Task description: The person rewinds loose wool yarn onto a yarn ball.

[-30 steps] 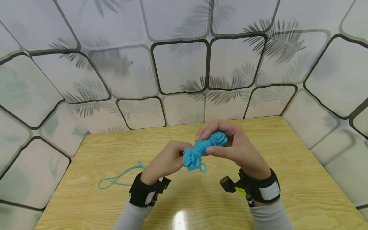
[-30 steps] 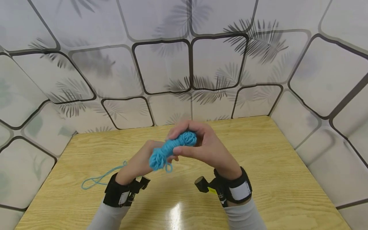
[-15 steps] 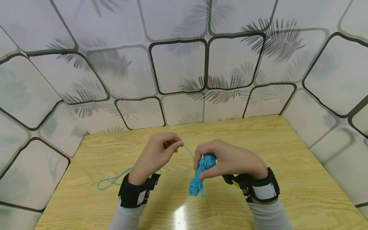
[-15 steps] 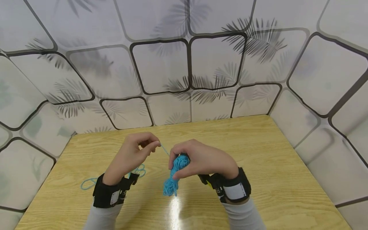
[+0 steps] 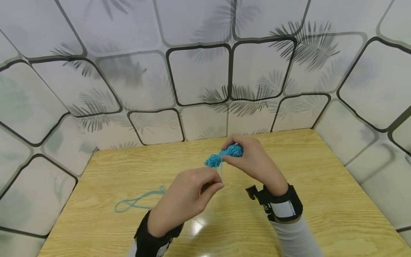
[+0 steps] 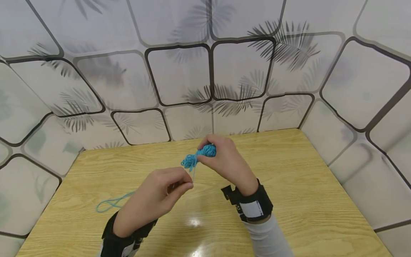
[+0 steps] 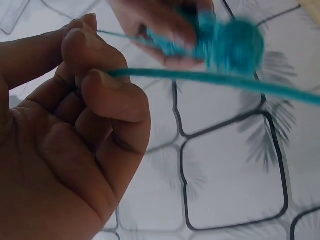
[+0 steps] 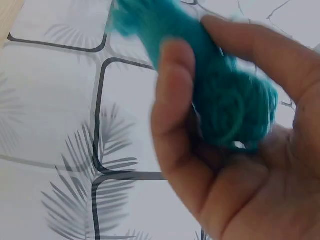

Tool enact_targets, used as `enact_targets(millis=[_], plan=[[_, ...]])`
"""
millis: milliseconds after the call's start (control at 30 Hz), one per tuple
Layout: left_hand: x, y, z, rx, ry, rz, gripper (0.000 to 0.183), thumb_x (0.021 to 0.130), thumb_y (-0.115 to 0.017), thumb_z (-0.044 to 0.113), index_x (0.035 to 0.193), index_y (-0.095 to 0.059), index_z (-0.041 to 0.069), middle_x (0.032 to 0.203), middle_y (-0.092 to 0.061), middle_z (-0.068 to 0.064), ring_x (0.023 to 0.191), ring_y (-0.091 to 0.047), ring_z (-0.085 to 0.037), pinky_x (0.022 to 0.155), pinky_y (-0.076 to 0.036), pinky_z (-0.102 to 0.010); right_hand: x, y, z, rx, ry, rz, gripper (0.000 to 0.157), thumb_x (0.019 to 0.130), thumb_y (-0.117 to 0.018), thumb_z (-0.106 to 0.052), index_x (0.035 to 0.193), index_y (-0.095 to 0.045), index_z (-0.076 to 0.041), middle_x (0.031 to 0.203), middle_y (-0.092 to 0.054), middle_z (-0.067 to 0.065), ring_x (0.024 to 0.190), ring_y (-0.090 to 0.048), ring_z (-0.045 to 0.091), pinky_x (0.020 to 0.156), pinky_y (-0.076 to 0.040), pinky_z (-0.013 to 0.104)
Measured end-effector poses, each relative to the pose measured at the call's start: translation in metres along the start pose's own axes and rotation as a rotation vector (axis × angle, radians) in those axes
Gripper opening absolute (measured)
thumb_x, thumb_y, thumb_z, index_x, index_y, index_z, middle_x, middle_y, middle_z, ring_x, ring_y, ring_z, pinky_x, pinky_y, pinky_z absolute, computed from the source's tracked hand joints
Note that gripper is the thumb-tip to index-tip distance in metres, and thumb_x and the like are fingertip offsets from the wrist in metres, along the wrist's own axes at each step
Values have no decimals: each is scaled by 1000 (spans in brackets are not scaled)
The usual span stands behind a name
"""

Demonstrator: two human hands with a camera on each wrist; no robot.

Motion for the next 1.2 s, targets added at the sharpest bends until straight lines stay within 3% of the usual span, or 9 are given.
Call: enact_targets(millis=[133, 267, 367, 467, 667, 833, 1033, 1200], plan=[[2, -13, 11, 46, -67, -9, 9, 95, -64, 10, 88, -67, 13, 80, -67, 6, 64, -53, -1, 57, -51, -21, 0, 14, -1, 81, 25, 148, 18, 87, -75, -16, 103, -68, -11, 100, -69, 6, 70, -56, 17, 62, -48, 34], [3, -17, 6, 9, -42, -31, 9, 96, -63, 12, 89, -70, 13, 83, -69, 5, 66, -55, -1, 59, -52, -22, -2, 22, -1, 277, 38, 216, 23, 88, -74, -15, 108, -66, -8, 101, -69, 5, 70, -57, 15, 60, -48, 23], [3, -15, -6, -28, 5, -44, 10, 96, -64, 13, 90, -72, 14, 83, -70, 6, 64, -53, -2, 58, -50, -22, -2, 24, -2, 460, 58, 201, 25, 89, -72, -8, 112, -64, -2, 100, -67, 6, 75, -63, 15, 66, -54, 17], [4, -13, -18, -48, 50, -55, 10, 95, -65, 13, 90, -73, 16, 82, -69, 7, 62, -52, -3, 56, -49, -24, -2, 24, -5, 634, 80, 167, 24, 90, -69, 0, 113, -62, 2, 100, -65, 7, 81, -67, 18, 74, -59, 21], [6, -13, -39, -91, 92, -82, 10, 94, -66, 11, 90, -74, 15, 71, -64, 5, 57, -51, -5, 51, -47, -25, -5, 25, -12, 810, 136, 119, 22, 91, -63, 9, 112, -62, 2, 102, -64, 8, 80, -67, 21, 75, -60, 26], [7, -11, -58, -127, 149, -74, 13, 93, -67, 6, 84, -73, 14, 68, -65, 3, 55, -51, -4, 49, -46, -24, -11, 14, -25, 795, 201, -106, 21, 90, -64, 9, 108, -64, -1, 107, -61, 11, 81, -60, 23, 72, -57, 25], [5, 4, -73, -133, 182, 12, 12, 94, -65, 6, 86, -69, 15, 69, -63, -1, 53, -49, -7, 47, -45, -27, -22, -10, -41, 595, 333, -436, 24, 85, -71, 7, 104, -66, -8, 98, -63, 9, 83, -55, 25, 70, -52, 29], [3, 14, -70, -155, 172, 64, 11, 95, -64, 6, 87, -67, 14, 68, -57, -1, 52, -44, -9, 48, -41, -27, -24, -25, -36, 414, 343, -547, 17, 87, -75, -12, 102, -68, -15, 93, -66, 4, 81, -58, 19, 72, -54, 34]])
Point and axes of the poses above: each hand's wrist, its own x-axis towards the middle knuckle, its own y-axis out of the back of the hand, z = x × y, the point moved 8 cm from there along x, towards the middle knuckle
